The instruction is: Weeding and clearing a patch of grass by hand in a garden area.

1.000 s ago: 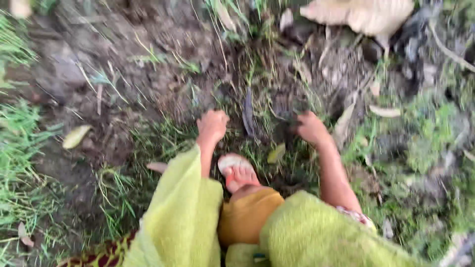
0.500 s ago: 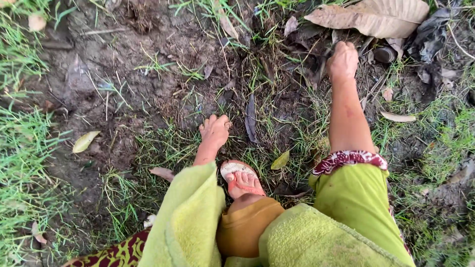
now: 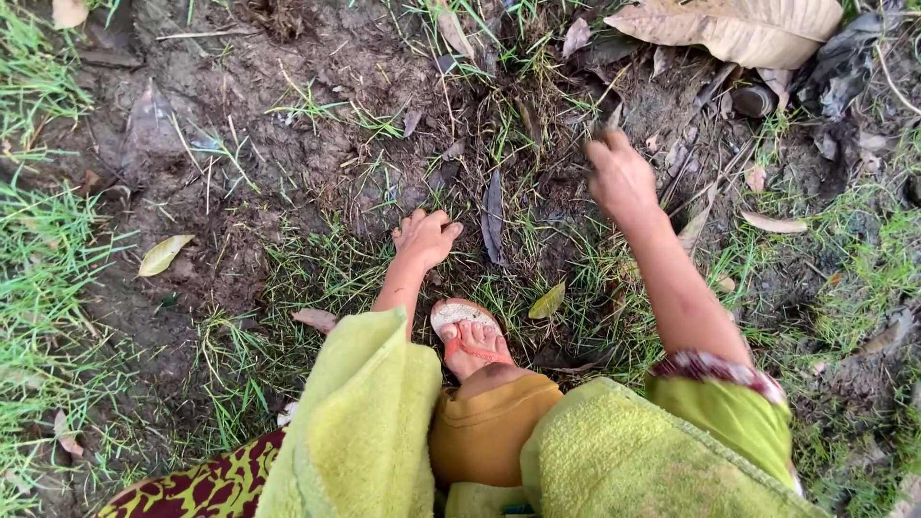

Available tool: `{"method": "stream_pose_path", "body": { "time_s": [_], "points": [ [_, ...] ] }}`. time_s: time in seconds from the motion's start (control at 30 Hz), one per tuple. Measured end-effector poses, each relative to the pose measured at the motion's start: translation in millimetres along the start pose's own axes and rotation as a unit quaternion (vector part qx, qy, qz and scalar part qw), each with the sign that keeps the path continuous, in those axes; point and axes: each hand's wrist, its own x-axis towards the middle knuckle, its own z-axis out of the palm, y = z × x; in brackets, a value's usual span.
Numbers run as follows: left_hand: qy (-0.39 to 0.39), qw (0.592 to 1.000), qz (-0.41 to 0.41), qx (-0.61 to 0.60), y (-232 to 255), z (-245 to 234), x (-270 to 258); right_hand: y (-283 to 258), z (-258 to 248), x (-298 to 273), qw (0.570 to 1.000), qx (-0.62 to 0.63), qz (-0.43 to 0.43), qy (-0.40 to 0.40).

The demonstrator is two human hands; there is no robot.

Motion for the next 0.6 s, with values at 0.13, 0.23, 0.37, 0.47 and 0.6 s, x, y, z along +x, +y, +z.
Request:
{"method": "stream_pose_path", "body": {
  "time_s": [0.13, 0.23, 0.37, 0.47, 0.6],
  "points": [
    [0.009, 1.0, 0.002, -0.016, -1.5, -0.8, -2.4, -28.2, 39.8, 55.5, 0.974, 0.017, -0.123, 0.189],
    [0.082, 0.992, 0.019, -0.091, 5.5, 0.8, -5.2, -45.6, 45.9, 59.8, 0.967, 0.232, -0.017, 0.104],
    [0.232, 0.964, 0.129, -0.009, 23.4, 0.1, -0.7, -46.9, 98.5, 41.9, 0.901, 0.398, 0.139, 0.108],
    [0.277, 0.943, 0.182, 0.032, 30.7, 11.1, -4.9, -78.3, 133.9, -39.8, 0.937, 0.317, 0.122, 0.082],
    [0.213, 0.959, 0.154, 0.106, 16.9, 37.2, 9.6, -70.9, 81.4, -83.4, 0.901, 0.374, 0.206, -0.075]
  ]
}}
